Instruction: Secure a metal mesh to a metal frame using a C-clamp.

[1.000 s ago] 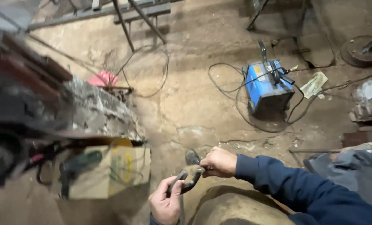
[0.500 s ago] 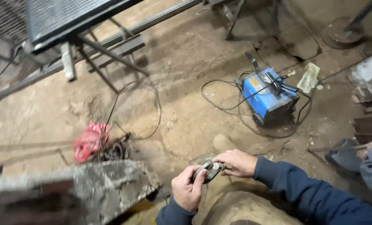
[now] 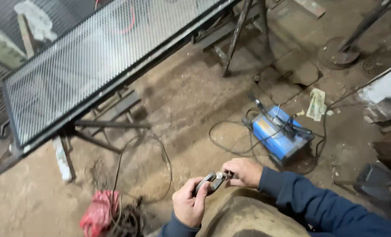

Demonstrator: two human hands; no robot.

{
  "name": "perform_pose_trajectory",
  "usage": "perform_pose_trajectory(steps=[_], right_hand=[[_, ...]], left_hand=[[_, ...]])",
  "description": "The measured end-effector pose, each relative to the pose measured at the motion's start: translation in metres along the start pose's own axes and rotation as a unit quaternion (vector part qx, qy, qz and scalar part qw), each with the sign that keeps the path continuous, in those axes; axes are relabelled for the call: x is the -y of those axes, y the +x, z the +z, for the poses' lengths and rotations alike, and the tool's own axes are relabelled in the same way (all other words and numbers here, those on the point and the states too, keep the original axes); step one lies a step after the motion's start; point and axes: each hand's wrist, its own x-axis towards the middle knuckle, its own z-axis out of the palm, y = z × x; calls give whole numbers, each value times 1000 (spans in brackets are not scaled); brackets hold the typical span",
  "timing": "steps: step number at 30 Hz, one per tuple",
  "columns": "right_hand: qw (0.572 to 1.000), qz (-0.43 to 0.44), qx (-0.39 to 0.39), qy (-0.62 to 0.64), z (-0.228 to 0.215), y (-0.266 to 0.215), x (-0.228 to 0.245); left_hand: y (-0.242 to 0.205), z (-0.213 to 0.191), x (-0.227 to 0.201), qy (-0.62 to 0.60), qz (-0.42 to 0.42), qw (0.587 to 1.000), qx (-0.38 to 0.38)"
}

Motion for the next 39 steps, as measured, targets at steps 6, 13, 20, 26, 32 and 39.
perform_pose_trajectory(steps=[6, 13, 20, 26, 32, 39], right_hand=[[998, 12, -52, -15, -31, 80, -69], [998, 29, -46, -16, -102, 198, -120], [969, 63, -231, -58, -146, 269, -152], [957, 143, -240, -77, -226, 307, -150], [963, 160, -210, -61, -287, 322, -205], [969, 126, -193, -91, -442, 310, -315]], left_hand=[[129, -19, 11, 31, 19, 998, 57], [305, -48, 23, 27, 70, 991, 110], [453, -60, 3, 49, 148, 967, 200], [543, -42, -12, 28, 124, 959, 254], [612, -6, -22, 20, 100, 957, 271], [703, 79, -36, 24, 70, 959, 273]])
